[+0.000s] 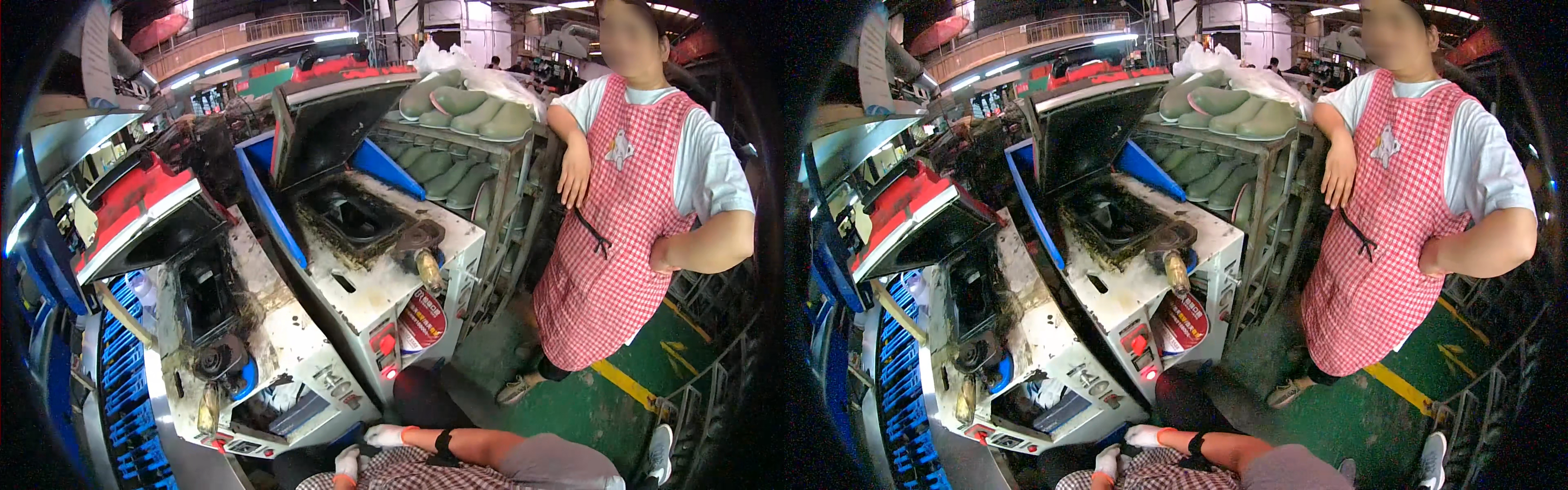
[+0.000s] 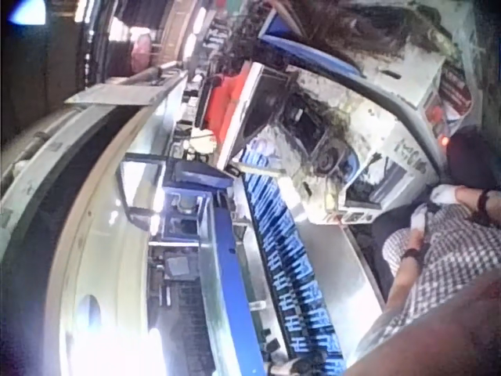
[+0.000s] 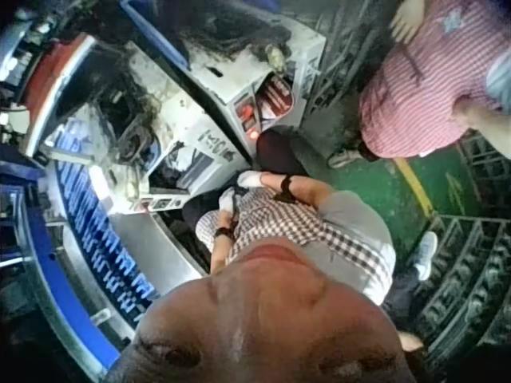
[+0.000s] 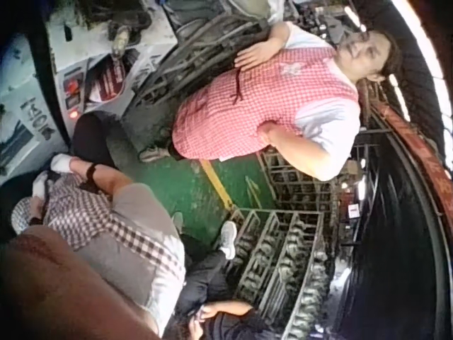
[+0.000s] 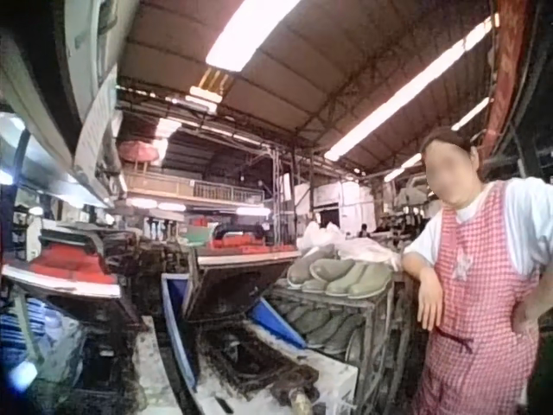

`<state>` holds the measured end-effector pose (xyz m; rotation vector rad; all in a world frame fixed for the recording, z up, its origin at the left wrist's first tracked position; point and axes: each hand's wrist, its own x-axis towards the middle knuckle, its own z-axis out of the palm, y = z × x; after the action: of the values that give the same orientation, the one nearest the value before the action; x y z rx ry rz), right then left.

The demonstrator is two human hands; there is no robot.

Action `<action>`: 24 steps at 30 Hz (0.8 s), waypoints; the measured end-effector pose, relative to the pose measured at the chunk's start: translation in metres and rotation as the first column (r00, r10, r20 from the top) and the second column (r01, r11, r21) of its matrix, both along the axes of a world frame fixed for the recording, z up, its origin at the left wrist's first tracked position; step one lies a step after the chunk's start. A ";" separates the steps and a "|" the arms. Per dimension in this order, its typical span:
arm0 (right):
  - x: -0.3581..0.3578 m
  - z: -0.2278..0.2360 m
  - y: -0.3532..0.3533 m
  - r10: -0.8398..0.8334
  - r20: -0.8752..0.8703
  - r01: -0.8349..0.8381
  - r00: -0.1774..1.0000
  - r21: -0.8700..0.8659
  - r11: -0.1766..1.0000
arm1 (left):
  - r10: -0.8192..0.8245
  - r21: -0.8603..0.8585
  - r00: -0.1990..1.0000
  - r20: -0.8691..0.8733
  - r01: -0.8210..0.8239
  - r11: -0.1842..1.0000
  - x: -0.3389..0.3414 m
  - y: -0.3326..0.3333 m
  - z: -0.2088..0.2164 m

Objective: Operating a heat press machine to bond shoe soles to uppers on an assembly line.

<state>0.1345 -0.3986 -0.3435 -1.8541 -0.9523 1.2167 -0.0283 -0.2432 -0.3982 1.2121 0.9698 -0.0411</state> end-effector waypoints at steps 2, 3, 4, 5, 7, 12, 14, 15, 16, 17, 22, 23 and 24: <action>0.006 0.006 -0.008 -0.075 -0.133 0.062 0.988 -0.100 0.993 | -0.017 -0.052 0.999 -0.052 0.014 0.999 0.011 -0.013 0.031; 0.004 0.000 -0.007 -0.070 -0.101 0.067 0.992 -0.034 0.997 | -0.008 -0.051 1.000 -0.018 0.007 0.999 0.009 -0.011 0.033; 0.005 0.003 -0.006 -0.072 -0.010 0.072 0.997 -0.010 0.997 | -0.007 -0.009 0.999 0.045 0.007 1.000 0.016 -0.007 0.030; 0.002 0.005 -0.005 -0.068 -0.049 0.068 0.996 -0.010 0.998 | 0.009 -0.051 1.000 0.019 -0.008 0.999 0.009 -0.005 0.028; 0.000 0.008 -0.003 -0.070 -0.088 0.070 0.994 -0.011 0.998 | 0.017 -0.094 1.000 -0.007 -0.018 0.995 0.003 -0.003 0.026; 0.005 0.021 -0.005 -0.036 -0.100 0.029 0.994 -0.071 0.997 | 0.024 -0.084 0.997 -0.073 -0.030 0.996 0.012 -0.003 0.027; 0.002 0.005 -0.006 -0.085 -0.084 0.085 0.993 -0.006 0.996 | 0.014 -0.083 0.999 -0.048 -0.018 0.996 0.013 -0.004 0.029; 0.001 -0.005 -0.006 -0.131 -0.070 0.135 0.989 0.062 0.989 | 0.008 -0.082 1.000 -0.022 -0.010 0.997 0.014 -0.005 0.029; 0.000 -0.002 -0.006 -0.130 -0.071 0.134 0.989 0.060 0.989 | 0.008 -0.083 1.000 -0.023 -0.010 0.996 0.013 -0.005 0.028; -0.001 0.001 -0.006 -0.124 -0.044 0.127 0.991 0.056 0.990 | 0.010 -0.080 1.000 -0.026 -0.012 0.997 0.011 -0.004 0.027; -0.002 0.025 -0.002 0.026 0.037 -0.026 0.999 -0.014 1.000 | 0.087 -0.130 0.996 -0.022 -0.089 0.987 0.002 -0.010 0.037; 0.001 0.023 -0.008 -0.024 -0.016 0.024 1.000 -0.028 0.999 | 0.064 -0.094 0.996 0.069 -0.057 0.994 0.006 -0.016 0.049; -0.006 0.038 -0.002 -0.007 -0.075 0.005 0.997 -0.033 0.999 | -0.102 0.160 0.956 0.273 0.059 0.985 -0.014 -0.006 0.009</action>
<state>0.1285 -0.4009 -0.3055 -1.8214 -0.8900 1.2964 -0.0428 -0.2489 -0.3889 1.3546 0.6833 0.1392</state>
